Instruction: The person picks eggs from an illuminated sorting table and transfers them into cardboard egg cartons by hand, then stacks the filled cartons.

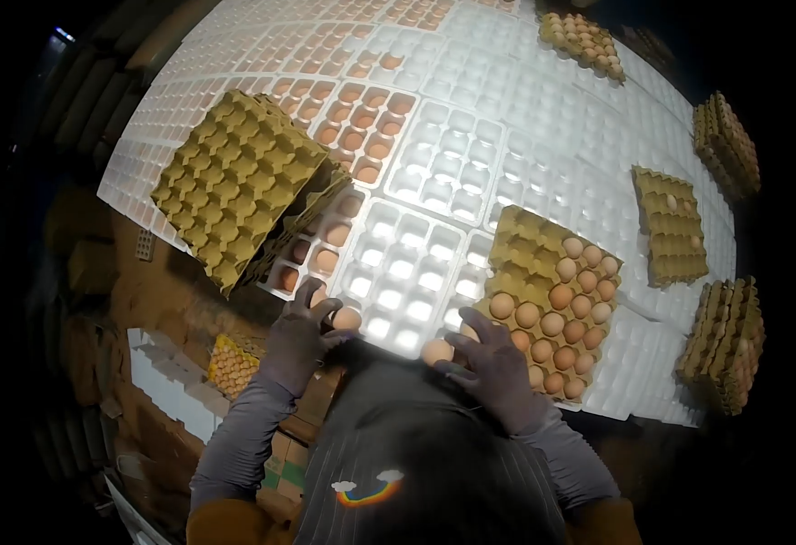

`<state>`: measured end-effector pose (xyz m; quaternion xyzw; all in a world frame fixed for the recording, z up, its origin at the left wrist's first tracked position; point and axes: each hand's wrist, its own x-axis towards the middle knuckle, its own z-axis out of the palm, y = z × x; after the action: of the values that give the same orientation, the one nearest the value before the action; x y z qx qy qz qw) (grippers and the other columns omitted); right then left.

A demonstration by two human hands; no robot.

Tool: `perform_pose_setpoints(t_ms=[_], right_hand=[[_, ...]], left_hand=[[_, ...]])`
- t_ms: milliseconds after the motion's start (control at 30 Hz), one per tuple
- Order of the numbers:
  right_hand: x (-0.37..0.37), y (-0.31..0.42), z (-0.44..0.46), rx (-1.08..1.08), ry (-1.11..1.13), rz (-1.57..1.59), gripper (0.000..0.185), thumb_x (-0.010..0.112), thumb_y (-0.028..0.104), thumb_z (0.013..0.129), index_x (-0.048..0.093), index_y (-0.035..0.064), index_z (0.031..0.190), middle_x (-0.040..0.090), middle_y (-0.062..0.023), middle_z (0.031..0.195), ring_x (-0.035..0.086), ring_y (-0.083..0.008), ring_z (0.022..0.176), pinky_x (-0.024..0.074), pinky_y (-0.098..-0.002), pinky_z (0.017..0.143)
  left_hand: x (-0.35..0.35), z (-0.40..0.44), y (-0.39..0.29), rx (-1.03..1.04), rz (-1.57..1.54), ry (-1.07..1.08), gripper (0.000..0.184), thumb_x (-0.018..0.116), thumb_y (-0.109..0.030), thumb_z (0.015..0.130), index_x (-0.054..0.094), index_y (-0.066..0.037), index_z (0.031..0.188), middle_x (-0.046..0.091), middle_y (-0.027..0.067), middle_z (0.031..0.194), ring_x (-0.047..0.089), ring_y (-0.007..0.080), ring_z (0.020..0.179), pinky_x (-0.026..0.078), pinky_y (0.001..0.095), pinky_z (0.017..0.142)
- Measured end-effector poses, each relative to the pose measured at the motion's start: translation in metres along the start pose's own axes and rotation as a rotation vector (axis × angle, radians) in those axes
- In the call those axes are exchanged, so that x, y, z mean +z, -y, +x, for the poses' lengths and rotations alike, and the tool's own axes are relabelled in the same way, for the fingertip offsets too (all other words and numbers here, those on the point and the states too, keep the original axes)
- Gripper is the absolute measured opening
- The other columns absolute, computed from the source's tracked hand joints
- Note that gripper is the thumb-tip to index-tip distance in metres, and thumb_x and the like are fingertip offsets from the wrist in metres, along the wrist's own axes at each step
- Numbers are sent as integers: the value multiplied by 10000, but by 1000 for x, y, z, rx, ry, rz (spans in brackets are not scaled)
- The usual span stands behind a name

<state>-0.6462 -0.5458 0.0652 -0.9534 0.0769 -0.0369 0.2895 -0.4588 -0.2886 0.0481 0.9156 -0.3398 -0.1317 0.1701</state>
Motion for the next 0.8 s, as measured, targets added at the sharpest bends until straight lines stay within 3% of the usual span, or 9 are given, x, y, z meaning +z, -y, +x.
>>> perform_pose_setpoints(t_ms=[100,200,333,467,533,600,667,733,800], right_hand=[[47,23,26,-28,108,-248,307,706,275,865,659,135,1133,538,-150,1405,617,-313,992,563,-429,783],[82,30,42,5,159,-129,292,644,229,881,648,142,1160,529,-148,1409,622,-307,966,562,-440,758],[121,51,56,-21,299,-56,349,614,157,908,632,149,1257,582,-127,1242,634,-283,933,547,-402,760],[129,27,68,39,-233,-38,425,674,178,900,584,114,1310,598,-99,1082,611,-271,938,517,-399,786],[136,6,78,89,-359,5,504,684,141,887,536,121,1368,594,-96,1077,579,-293,993,492,-421,837],[156,-10,77,67,-371,-89,593,689,116,877,480,111,1432,596,-107,1151,546,-319,1085,467,-454,912],[121,0,66,112,-460,56,554,692,104,873,521,109,1400,601,-98,1174,548,-307,1103,472,-452,925],[73,-14,43,39,-488,-137,401,717,69,841,625,102,1230,617,-72,1129,553,-291,1109,500,-443,887],[14,-37,18,180,-416,-107,362,714,108,849,620,107,1199,624,-67,1121,553,-286,1118,478,-448,927]], left_hand=[[40,7,17,131,328,-45,383,792,-261,772,626,-204,1112,437,91,1375,603,322,998,574,427,834],[28,24,22,151,177,153,469,803,-274,792,645,-177,1223,450,124,1402,569,369,1154,545,429,931],[40,55,23,235,-2,231,410,706,-244,887,621,-178,1283,523,136,1359,618,333,1134,544,450,899],[27,80,17,209,-113,298,416,670,-226,922,606,-174,1329,562,140,1313,633,322,1112,538,433,890],[42,88,11,205,-388,122,488,703,-124,895,582,-137,1368,565,163,1284,605,334,1151,510,427,959],[67,93,-6,330,-539,-54,523,648,-87,908,517,-108,1414,531,194,1334,559,388,1221,519,436,968],[101,95,-18,467,-359,-93,604,625,-85,926,409,-57,1489,450,186,1465,382,412,1409,332,499,1175],[103,93,-21,521,-144,-133,597,623,-105,925,417,-51,1483,443,181,1471,355,433,1419,271,566,1194],[94,92,-37,492,-223,-148,581,673,-135,897,482,-65,1441,485,163,1434,393,423,1387,297,583,1172]])
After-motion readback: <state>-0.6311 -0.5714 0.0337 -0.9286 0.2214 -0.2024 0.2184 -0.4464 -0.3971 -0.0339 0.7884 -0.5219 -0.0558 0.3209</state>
